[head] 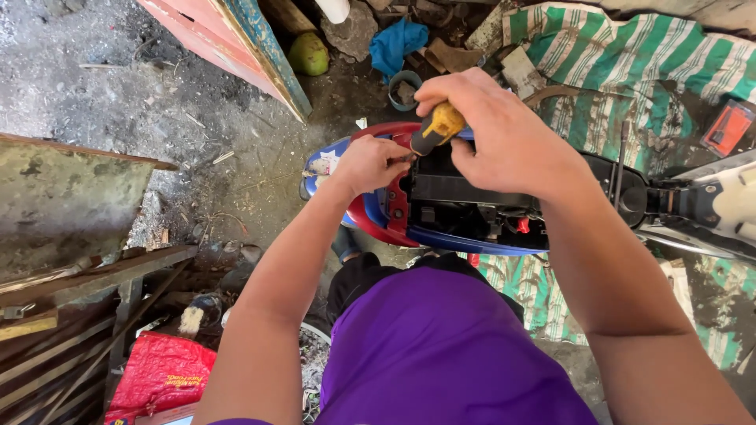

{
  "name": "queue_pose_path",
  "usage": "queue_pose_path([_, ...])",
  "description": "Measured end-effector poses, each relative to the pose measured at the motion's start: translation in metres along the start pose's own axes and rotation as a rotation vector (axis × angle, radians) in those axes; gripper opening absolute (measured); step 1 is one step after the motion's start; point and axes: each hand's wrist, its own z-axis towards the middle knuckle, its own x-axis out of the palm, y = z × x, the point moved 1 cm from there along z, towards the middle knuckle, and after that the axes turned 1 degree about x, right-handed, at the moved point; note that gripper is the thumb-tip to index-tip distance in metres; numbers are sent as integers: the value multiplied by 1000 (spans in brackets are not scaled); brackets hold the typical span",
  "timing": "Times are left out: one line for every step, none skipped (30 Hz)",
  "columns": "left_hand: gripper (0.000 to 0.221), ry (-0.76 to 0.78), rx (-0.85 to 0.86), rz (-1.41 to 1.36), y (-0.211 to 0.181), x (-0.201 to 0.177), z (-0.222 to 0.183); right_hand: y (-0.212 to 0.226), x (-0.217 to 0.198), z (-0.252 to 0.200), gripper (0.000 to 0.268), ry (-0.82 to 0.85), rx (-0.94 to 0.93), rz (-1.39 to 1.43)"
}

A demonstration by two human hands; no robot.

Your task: Sorting small mechanical components on a workbench and using a screwdriver to work on a motorcycle.

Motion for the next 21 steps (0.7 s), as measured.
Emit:
queue_pose_path([9,2,3,-3,6,7,-1,1,3,-1,65,0,5,-1])
queue_pose_path([12,-39,0,-1,13,14,-2,2,6,-2,61,-21,-4,8])
queue_pose_path([17,-83,-4,6,20,19,-3,2,8,-2,63,-43,-17,17])
queue_pose_path([17,-83,-2,6,20,18,0,-1,12,-1,63,-44,-17,15])
queue_pose_path([21,-57,-48,24,19,18,0,-4,18,-3,57,-103,19,-101])
queue_pose_path([26,-30,-95,43,18,19,0,-7,23,-4,69,-162,54,-217])
queue_pose_path([26,-29,-97,42,16,17,0,-9,25,-3,69,-161,54,-214])
queue_pose_path([25,5,-97,60,14,16,-1,-11,27,-2,60,-152,141,-253])
queue_pose_path([28,37,-92,78,12,14,1,-14,28,-2,54,-145,228,-294])
queue_pose_path([28,37,-91,79,9,9,1,-11,22,-3,54,-146,229,-294])
queue_pose_path([27,-6,-33,56,5,3,0,-7,18,-4,46,-131,145,-232])
queue_pose_path([35,-49,25,32,0,-2,-1,-3,13,-4,42,-117,61,-170])
queue_pose_path([35,-48,27,33,4,0,0,-2,11,-4,42,-119,62,-170])
queue_pose_path([23,-53,14,13,7,3,1,0,9,-4,45,-104,32,-128])
queue_pose_path([10,-53,-3,-12,8,8,-2,1,9,-6,51,-84,5,-80])
queue_pose_path([10,-48,-6,-17,8,10,-2,0,13,-7,51,-82,10,-75])
queue_pose_path([11,-48,-65,8,9,11,-1,-3,16,-7,51,-115,45,-150])
queue_pose_path([23,-48,-124,34,10,13,0,-6,19,-6,64,-148,79,-225])
queue_pose_path([23,-49,-124,35,7,10,1,-9,21,-6,64,-149,78,-226])
queue_pose_path([20,-40,-119,34,4,8,1,-13,23,-6,60,-142,117,-233])
queue_pose_path([20,-31,-114,33,0,6,0,-16,26,-6,56,-133,157,-238])
